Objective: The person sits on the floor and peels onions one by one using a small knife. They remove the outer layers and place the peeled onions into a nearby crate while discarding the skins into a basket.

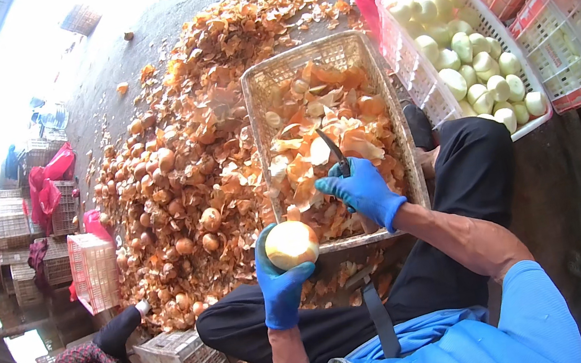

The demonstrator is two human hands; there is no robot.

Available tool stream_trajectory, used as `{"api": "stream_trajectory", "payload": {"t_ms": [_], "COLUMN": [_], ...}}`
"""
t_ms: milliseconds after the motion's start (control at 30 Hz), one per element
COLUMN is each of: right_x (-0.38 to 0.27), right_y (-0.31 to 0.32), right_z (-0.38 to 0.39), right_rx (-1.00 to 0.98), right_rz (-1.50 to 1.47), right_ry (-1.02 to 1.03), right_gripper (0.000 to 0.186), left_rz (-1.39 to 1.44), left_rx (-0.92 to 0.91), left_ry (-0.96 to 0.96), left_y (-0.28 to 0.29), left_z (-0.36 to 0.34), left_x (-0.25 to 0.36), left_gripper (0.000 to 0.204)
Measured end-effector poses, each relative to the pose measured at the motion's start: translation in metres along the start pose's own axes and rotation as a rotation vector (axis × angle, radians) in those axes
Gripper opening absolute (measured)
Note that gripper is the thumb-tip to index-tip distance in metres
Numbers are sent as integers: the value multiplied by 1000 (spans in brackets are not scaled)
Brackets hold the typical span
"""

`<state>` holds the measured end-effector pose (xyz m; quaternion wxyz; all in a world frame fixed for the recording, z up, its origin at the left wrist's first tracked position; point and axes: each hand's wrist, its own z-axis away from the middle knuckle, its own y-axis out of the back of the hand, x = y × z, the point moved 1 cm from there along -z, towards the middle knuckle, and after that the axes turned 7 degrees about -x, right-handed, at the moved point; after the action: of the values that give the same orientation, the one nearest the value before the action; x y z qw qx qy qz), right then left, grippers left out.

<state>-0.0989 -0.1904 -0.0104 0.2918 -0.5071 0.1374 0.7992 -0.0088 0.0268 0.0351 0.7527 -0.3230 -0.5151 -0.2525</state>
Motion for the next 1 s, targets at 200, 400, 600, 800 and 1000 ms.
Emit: {"api": "stream_trajectory", "payload": {"t_ms": [200,400,600,800,1000], "right_x": [-24,-27,-3,12,33], "right_y": [-9,-8,2,-1,-30], "right_z": [51,61,34,25,32], "right_rx": [-701,-911,-443,-202,-459], "right_rz": [-22,34,165,89,-373], "right_ry": [-63,-209,-267,18,-47], "right_gripper": [30,30,28,29,37], "left_rz": [-115,-163,-6,-65,300], "left_rx": [128,169,146,168,143], "left_ry": [-33,-72,-92,-69,1], "left_y": [-1,5,6,5,-9], "left_z": [10,10,16,8,-4], "left_x": [3,12,19,12,-27], "left_gripper": [94,94,94,89,64]}}
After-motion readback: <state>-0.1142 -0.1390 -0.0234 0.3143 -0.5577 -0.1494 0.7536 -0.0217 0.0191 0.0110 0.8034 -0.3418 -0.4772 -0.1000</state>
